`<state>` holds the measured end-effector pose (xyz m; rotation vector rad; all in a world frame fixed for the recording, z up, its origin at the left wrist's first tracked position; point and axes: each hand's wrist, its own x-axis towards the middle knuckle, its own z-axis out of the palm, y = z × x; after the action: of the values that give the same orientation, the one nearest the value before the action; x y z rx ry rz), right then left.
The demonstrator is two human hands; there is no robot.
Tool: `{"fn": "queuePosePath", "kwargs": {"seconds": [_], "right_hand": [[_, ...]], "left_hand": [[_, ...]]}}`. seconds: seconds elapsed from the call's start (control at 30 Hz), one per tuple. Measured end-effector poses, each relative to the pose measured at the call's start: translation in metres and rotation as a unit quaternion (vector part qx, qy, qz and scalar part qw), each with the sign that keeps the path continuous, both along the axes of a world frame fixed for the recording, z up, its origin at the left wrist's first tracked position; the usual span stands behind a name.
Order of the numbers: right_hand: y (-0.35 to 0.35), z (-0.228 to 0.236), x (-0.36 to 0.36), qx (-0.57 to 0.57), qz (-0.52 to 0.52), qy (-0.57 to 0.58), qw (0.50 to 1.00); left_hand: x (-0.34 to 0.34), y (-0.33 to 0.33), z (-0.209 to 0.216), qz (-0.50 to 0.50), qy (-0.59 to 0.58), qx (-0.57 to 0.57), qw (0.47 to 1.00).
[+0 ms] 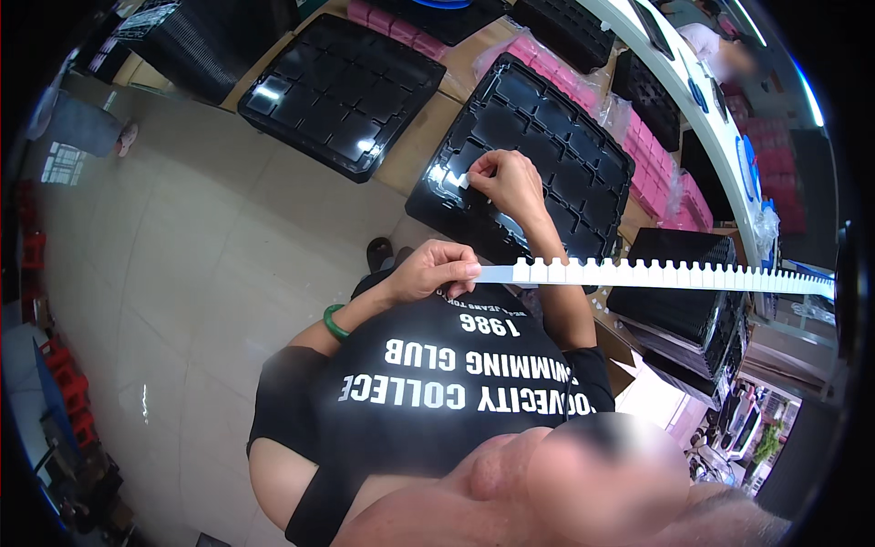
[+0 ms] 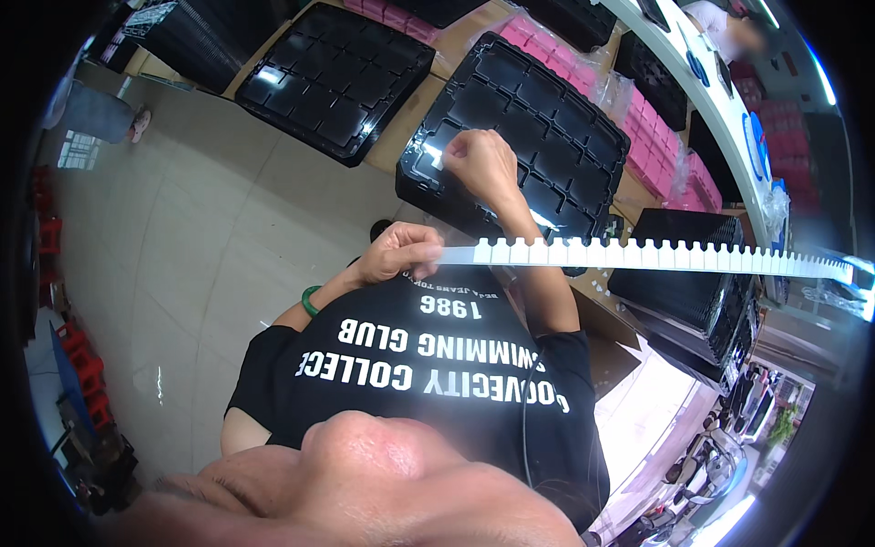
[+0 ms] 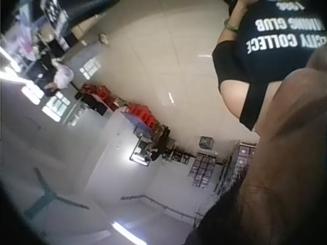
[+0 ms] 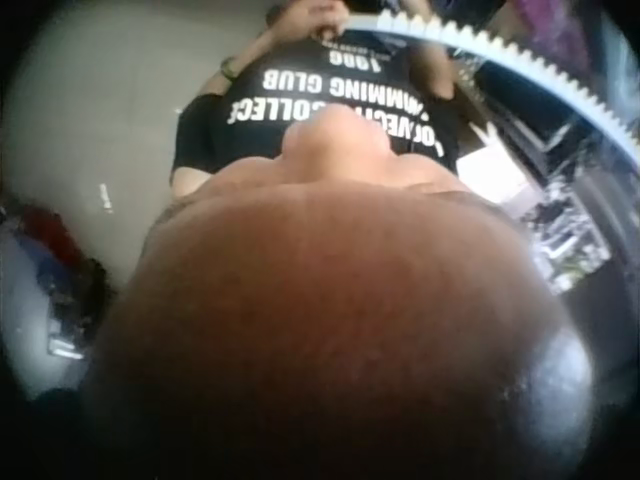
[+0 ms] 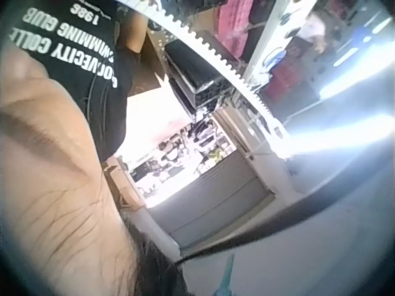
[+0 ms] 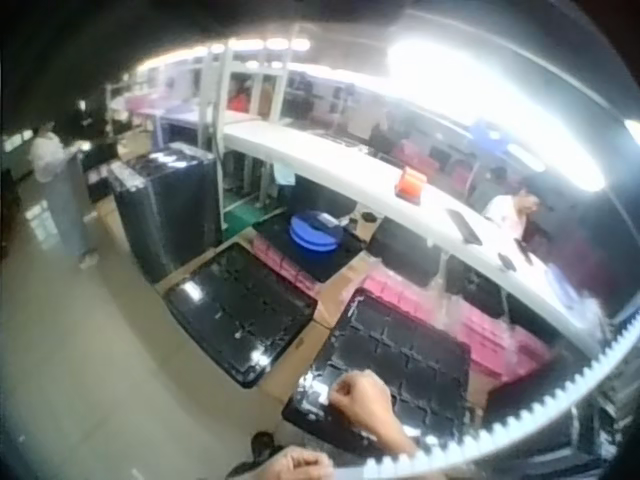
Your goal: The person fits foam inserts into plastic trays by hand and applies adhesive labels peeled from a strip onto the trays.
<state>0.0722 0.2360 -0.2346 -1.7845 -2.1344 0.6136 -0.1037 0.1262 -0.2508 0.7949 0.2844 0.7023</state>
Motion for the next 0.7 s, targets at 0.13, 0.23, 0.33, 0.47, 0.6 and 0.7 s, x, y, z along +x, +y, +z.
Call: {"fn": "queuePosePath", "kwargs": {"seconds": [0.13, 0.23, 0.33, 0.47, 0.6, 0.7], "right_hand": [[-0.008, 0.003, -0.013, 0.050, 0.019, -0.045, 0.998], [-0.006, 0.003, -0.011, 0.033, 0.026, -0.024, 0.999], [-0.003, 0.001, -0.003, -0.034, 0.026, 0.062, 0.997], [-0.004, -0.004, 0.001, 0.064, 0.028, 0.030, 0.997], [-0.007, 0.004, 0.002, 0.001, 0.037, 0.066, 0.997], [-0.005, 0.004, 0.006, -0.043, 0.049, 0.114, 0.991]], "left_hand": [[0.001, -0.001, -0.003, 0.008, 0.006, -0.014, 1.000], [0.002, -0.001, -0.002, 0.008, 0.008, -0.009, 1.000], [0.005, -0.002, 0.000, 0.012, 0.019, -0.001, 1.000], [0.007, -0.005, 0.003, 0.017, 0.029, 0.011, 0.999], [0.009, -0.012, 0.004, 0.026, 0.046, 0.007, 0.999], [0.013, -0.018, 0.003, 0.041, 0.037, -0.010, 0.998]]}}
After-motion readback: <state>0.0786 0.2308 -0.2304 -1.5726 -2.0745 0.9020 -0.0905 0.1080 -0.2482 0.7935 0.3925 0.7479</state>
